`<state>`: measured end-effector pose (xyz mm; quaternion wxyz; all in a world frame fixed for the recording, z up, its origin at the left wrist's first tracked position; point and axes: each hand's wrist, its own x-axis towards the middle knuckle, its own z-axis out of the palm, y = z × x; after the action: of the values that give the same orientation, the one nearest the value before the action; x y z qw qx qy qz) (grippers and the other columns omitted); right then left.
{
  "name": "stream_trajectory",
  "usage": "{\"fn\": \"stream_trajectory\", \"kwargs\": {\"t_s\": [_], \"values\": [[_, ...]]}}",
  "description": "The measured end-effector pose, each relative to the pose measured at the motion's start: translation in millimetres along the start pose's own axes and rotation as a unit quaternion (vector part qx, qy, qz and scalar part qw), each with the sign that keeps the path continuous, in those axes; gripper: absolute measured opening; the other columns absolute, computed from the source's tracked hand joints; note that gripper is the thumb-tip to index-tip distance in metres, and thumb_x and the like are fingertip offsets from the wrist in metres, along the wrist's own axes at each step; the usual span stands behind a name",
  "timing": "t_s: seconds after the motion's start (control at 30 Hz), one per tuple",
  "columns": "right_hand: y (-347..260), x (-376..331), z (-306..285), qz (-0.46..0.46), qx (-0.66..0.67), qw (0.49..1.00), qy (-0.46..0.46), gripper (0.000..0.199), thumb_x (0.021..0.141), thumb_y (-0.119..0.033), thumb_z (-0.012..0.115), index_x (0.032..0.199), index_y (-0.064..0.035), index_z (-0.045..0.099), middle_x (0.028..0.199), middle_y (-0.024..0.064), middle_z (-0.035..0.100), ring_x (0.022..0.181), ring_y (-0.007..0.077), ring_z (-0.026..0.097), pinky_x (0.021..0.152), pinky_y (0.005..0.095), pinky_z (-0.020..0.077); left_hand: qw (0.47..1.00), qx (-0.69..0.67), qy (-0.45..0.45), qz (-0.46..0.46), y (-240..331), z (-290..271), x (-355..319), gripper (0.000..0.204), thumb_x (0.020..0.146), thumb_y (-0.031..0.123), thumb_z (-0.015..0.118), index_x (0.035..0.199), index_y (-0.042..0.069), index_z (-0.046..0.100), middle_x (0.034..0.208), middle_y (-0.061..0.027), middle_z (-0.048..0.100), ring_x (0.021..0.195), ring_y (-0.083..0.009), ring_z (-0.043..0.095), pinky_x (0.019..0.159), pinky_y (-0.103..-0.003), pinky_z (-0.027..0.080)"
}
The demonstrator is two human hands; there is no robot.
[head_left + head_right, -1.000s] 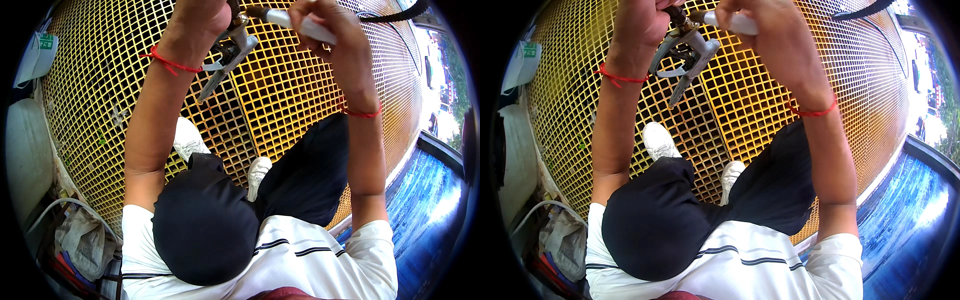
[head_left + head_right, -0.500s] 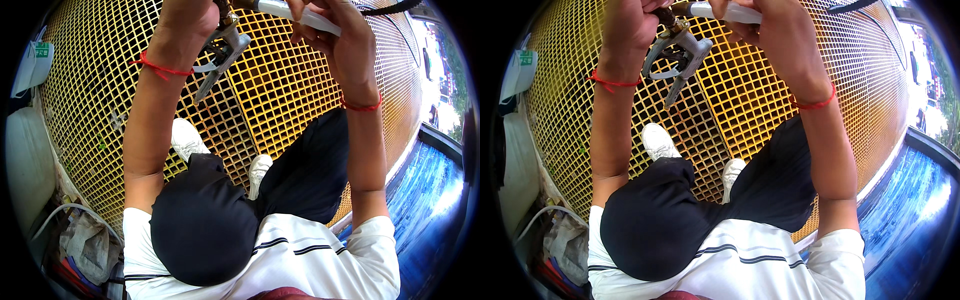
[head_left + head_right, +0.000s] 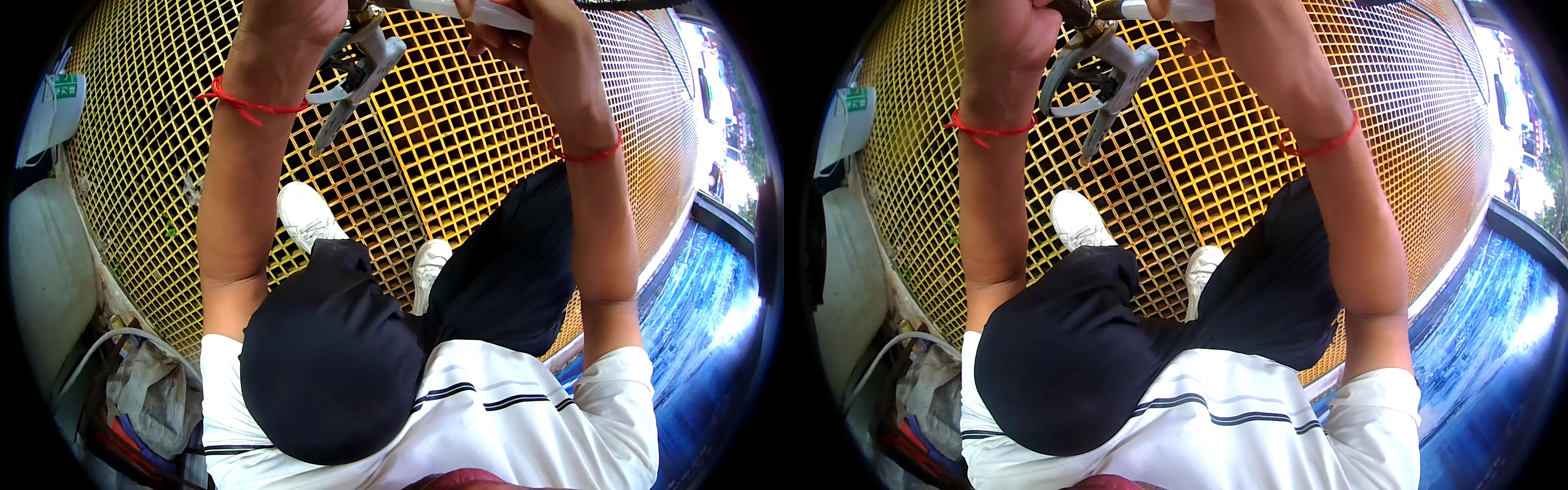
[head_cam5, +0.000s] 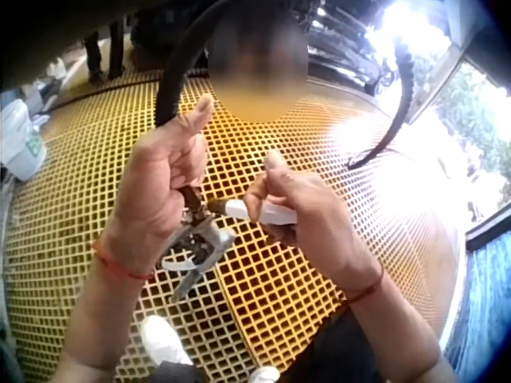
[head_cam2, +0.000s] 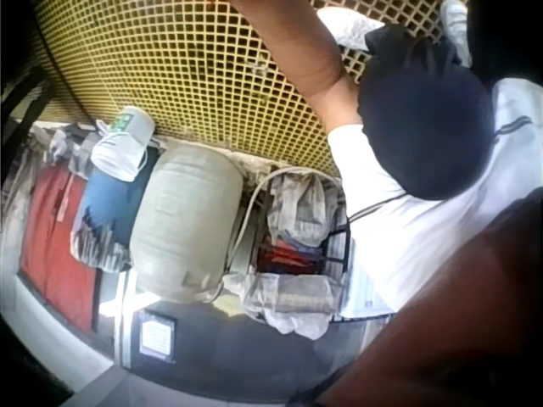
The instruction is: The person assembles a pressure washer spray gun by attaching the hose and various nozzle components by hand.
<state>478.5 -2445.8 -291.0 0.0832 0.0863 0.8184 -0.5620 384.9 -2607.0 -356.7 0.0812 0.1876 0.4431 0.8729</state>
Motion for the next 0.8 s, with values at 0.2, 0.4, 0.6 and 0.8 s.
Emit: {"fn": "stream_trajectory", "kwargs": {"t_s": [0.2,0.4,0.6,0.8], "values": [[17,4,-2,-0.036,-0.015,0.999,-0.004,0.065,0.11,-0.055,0.034,0.079,-0.0075,0.066,0.057,-0.0029,0.05,0.049,0.0065,0.041,0.049,0.0238,0.0312,0.999,0.031,0.026,-0.02,10,13,-5,0.039,0.102,0.033,0.067,0.067,0.021,0.054,0.053,0.0096,0.037,0.047,-0.0039,0.028,0.048,-0.023,0.023],[11,7,0,0.007,-0.002,1.0,-0.012,0.063,0.111,-0.051,0.033,0.079,-0.0075,0.065,0.057,-0.003,0.049,0.048,0.0068,0.041,0.048,0.0244,0.0315,0.999,0.015,0.025,-0.018,5,6,-3,0.039,0.102,0.032,0.067,0.066,0.021,0.054,0.054,0.0103,0.036,0.047,-0.0032,0.027,0.047,-0.023,0.023],[23,8,1,0.009,0.059,0.998,-0.026,0.06,0.111,-0.05,0.034,0.08,-0.0082,0.064,0.059,-0.0021,0.05,0.05,0.0078,0.042,0.049,0.0244,0.0333,1.0,0.019,0.013,0.012,-1,-6,-3,0.043,0.102,0.032,0.067,0.063,0.022,0.051,0.054,0.0096,0.035,0.048,-0.0036,0.027,0.048,-0.024,0.023],[70,8,-21,-0.026,0.014,0.997,-0.076,0.051,0.109,-0.048,0.036,0.097,-0.0084,0.066,0.073,0.0004,0.056,0.07,0.0113,0.061,0.068,0.0258,0.0487,0.998,0.047,0.048,0.004,0,-13,-10,0.037,0.102,0.032,0.066,0.069,0.017,0.064,0.053,0.0094,0.036,0.047,-0.0053,0.027,0.048,-0.025,0.023]]}}
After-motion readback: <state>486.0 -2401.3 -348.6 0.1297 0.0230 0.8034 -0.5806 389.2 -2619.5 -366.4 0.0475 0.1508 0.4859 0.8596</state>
